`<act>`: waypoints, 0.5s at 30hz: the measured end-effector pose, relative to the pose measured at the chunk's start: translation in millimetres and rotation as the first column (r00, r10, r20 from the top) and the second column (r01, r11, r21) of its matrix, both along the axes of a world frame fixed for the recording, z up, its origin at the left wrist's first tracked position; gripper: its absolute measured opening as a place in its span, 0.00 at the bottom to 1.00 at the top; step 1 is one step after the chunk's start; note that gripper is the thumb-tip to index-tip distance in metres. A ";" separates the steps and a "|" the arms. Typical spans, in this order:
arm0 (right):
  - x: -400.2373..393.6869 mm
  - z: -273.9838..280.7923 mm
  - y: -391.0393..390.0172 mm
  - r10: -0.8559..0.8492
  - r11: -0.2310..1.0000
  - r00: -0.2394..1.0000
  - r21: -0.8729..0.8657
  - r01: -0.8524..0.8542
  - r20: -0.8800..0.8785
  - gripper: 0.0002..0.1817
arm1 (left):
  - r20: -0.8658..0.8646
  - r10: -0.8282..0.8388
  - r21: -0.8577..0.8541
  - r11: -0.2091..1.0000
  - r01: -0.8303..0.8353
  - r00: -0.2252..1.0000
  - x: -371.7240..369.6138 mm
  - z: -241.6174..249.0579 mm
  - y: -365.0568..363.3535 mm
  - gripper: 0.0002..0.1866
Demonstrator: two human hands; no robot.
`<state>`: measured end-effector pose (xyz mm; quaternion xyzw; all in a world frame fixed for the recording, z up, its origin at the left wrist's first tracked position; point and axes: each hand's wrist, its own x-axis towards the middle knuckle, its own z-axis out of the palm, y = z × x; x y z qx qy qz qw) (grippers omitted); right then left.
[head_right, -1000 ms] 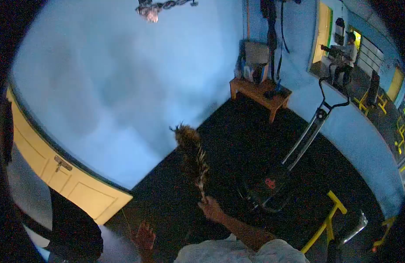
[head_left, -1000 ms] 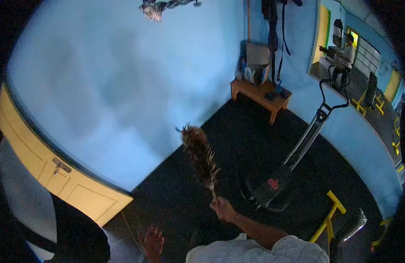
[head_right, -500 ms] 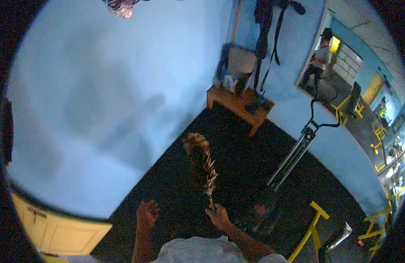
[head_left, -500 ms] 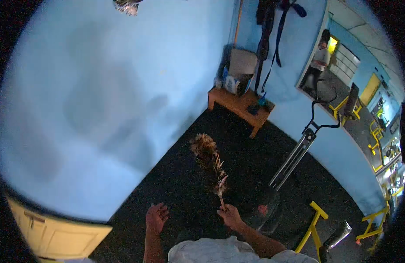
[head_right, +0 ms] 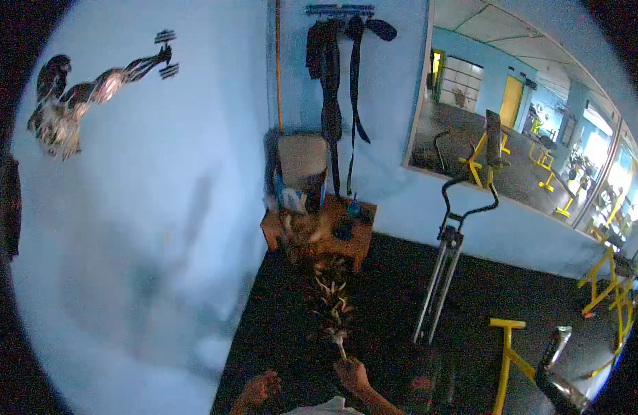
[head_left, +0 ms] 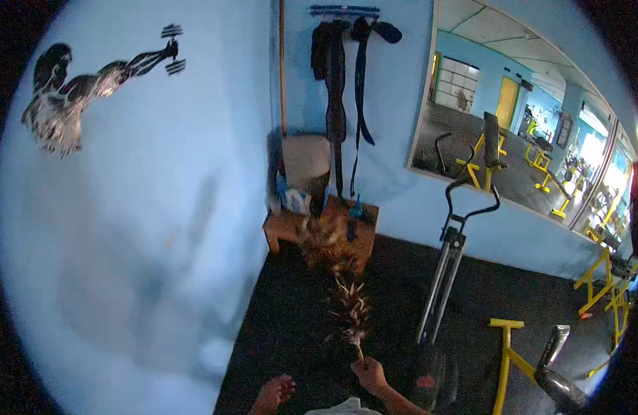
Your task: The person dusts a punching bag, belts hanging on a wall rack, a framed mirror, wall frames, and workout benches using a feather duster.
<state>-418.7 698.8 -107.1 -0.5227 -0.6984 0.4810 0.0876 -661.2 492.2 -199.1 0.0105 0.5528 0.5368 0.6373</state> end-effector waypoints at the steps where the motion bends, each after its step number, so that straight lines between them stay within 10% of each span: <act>1: -6.5 -30.5 18.7 0.048 0.997 0.995 0.058 -0.043 -0.087 0.15 | -0.049 -0.222 -0.177 0.961 0.211 0.974 -26.9 -10.6 21.3 0.23; 4: -53.3 -11.5 87.5 0.083 0.996 0.993 0.037 -0.081 -0.086 0.16 | 0.325 -0.048 0.205 0.979 -0.020 0.944 -94.9 -74.9 56.1 0.24; 8: -126.9 52.9 183.9 -0.029 0.999 0.985 0.026 0.034 -0.169 0.17 | 0.343 -0.052 0.330 0.942 -0.068 0.938 -185.9 -41.7 150.7 0.25; 10: -152.1 70.8 228.5 -0.186 0.970 0.911 -0.217 0.110 -0.368 0.18 | -0.304 0.126 -0.003 0.991 -0.133 0.944 -191.0 40.8 204.1 0.25; 11: -163.1 80.0 251.8 -0.363 0.883 0.781 -0.456 0.113 -0.509 0.18 | -0.294 0.124 0.011 0.992 -0.126 0.948 -200.5 41.3 221.3 0.25; 15: -209.1 108.2 320.4 -0.274 0.961 0.817 -0.126 0.244 -0.508 0.16 | -0.277 0.199 0.188 0.971 -0.150 0.940 -228.8 52.1 302.4 0.19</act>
